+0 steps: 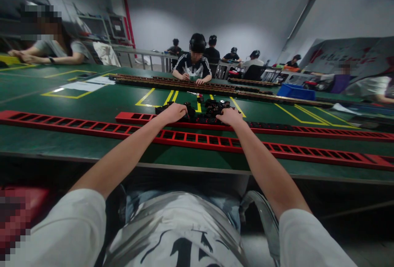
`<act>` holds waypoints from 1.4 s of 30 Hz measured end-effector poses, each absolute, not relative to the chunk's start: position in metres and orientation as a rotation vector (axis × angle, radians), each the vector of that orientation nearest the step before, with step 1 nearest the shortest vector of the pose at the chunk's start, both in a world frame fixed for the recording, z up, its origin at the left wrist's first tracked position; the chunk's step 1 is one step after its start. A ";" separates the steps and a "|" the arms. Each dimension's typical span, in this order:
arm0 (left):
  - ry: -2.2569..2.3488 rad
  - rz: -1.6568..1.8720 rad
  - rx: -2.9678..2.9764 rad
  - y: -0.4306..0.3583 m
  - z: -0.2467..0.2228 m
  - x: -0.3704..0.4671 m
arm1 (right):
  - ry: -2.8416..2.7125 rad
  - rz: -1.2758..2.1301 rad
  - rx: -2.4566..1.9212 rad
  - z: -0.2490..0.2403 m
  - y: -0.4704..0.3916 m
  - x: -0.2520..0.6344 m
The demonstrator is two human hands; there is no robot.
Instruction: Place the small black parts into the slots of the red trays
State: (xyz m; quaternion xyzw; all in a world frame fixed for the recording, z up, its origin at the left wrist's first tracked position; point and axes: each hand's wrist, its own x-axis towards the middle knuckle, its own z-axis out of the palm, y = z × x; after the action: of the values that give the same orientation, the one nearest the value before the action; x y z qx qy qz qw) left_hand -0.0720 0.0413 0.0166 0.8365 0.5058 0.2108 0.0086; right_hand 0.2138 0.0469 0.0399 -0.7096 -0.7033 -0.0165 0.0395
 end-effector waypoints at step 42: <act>1.513 0.694 2.643 0.042 0.018 -0.074 | -2.172 -0.053 -2.159 0.040 0.047 0.215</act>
State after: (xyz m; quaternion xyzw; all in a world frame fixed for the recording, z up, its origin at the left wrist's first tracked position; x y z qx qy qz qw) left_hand -0.0738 0.0419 0.0184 0.8462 0.4843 0.2223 0.0089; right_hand 0.2145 0.0472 0.0400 -0.7043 -0.7086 -0.0173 0.0391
